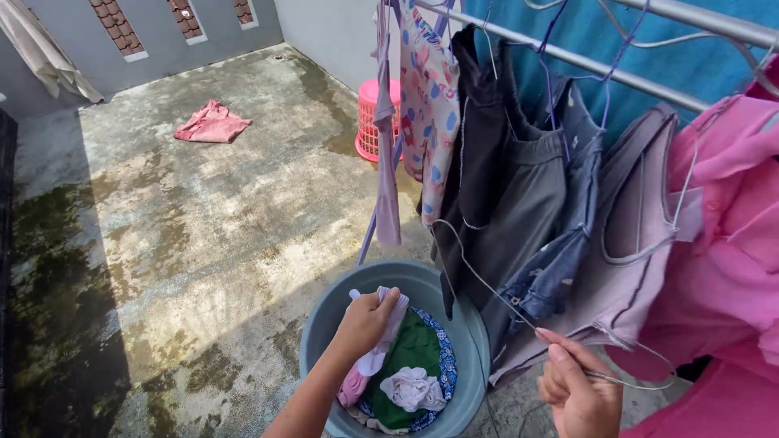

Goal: Hanging wet clothes from a basin onto a drying rack using hangers.

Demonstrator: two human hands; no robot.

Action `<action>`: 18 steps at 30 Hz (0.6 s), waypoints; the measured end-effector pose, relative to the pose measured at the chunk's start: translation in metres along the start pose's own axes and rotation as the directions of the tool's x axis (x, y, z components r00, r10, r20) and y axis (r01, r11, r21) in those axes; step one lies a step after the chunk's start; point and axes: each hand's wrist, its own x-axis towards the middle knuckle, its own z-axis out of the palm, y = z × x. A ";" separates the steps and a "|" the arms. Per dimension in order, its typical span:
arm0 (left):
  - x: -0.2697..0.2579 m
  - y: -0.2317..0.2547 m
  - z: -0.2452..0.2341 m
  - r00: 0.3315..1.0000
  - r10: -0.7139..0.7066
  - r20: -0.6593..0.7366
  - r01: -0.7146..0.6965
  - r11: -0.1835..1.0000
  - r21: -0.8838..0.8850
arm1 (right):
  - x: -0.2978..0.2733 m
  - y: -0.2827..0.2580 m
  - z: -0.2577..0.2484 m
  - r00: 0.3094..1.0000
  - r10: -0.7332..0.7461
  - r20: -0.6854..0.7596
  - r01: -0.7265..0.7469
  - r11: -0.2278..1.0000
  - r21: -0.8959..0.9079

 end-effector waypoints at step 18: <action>-0.162 0.206 0.013 0.972 0.181 0.149 -0.020 0.695 -0.718 | -0.088 -0.267 -0.119 0.820 -0.378 0.429 0.479 0.864 -0.154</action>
